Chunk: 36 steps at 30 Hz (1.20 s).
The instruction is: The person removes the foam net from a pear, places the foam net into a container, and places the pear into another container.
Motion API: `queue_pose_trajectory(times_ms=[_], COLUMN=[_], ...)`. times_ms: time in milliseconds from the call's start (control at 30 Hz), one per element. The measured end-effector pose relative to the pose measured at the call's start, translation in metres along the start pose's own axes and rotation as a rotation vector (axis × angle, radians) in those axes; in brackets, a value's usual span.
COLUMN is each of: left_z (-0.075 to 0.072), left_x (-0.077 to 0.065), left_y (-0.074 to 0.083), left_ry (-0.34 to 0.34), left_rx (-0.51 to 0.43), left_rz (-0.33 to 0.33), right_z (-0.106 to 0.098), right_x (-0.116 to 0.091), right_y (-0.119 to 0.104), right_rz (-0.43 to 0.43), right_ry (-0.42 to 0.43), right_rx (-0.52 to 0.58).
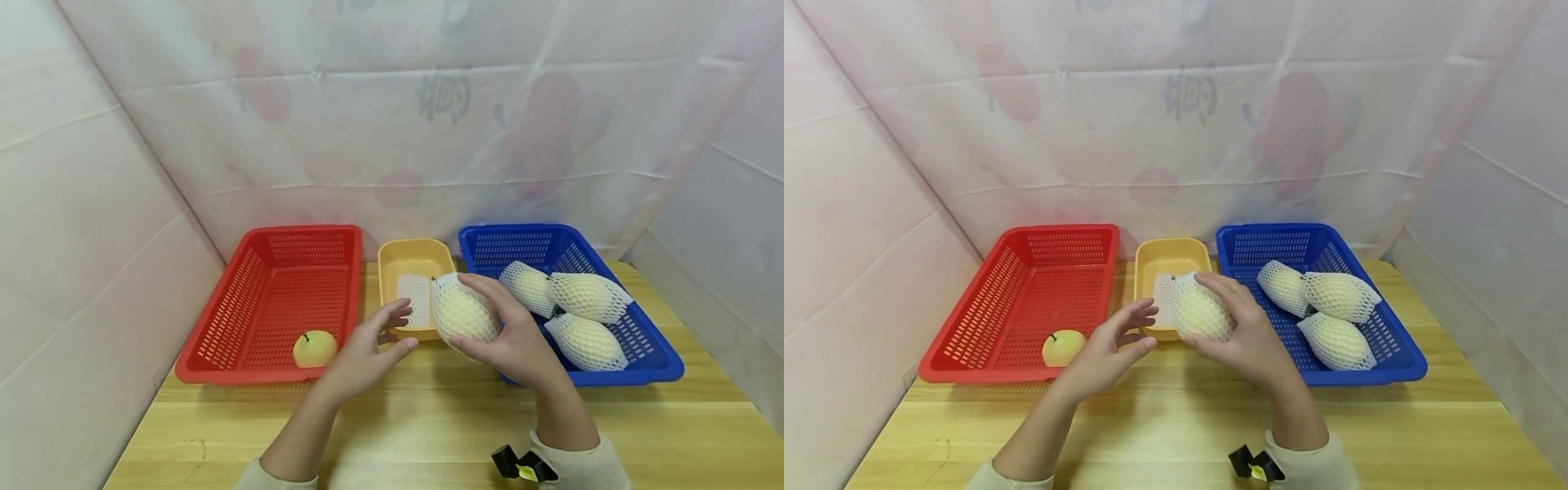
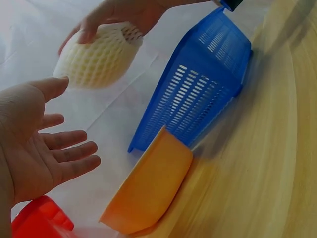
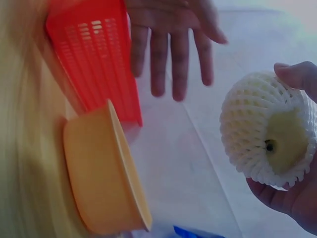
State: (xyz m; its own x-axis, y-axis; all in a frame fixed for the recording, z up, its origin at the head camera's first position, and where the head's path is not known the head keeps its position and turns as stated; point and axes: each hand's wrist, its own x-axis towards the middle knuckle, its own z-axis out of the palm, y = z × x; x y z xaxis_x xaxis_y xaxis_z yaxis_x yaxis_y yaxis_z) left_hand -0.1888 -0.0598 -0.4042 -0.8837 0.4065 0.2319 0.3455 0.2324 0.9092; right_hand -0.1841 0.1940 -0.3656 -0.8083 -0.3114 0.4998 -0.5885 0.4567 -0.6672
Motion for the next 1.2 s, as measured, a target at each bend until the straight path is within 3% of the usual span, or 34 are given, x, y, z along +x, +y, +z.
queue_pose_trajectory(times_ms=[200,500,800,1200], left_z=[0.005,0.011,0.015,0.02], left_x=[0.0,-0.001,0.001,0.0], left_y=[0.002,0.005,0.004,0.003], left_ry=[-0.018,-0.026,-0.099,0.003], left_rx=[-0.069,-0.14,-0.283,-0.268], left_rz=[-0.012,-0.084,-0.053,-0.103], right_z=[0.016,0.031,0.038,0.044], right_x=[0.002,0.002,0.002,0.001], right_y=[0.001,-0.001,-0.004,-0.002], right_rz=[-0.046,-0.064,-0.071,-0.077], right_ry=[-0.033,-0.071,-0.074,-0.158], right_rx=[0.069,0.069,0.055,0.029])
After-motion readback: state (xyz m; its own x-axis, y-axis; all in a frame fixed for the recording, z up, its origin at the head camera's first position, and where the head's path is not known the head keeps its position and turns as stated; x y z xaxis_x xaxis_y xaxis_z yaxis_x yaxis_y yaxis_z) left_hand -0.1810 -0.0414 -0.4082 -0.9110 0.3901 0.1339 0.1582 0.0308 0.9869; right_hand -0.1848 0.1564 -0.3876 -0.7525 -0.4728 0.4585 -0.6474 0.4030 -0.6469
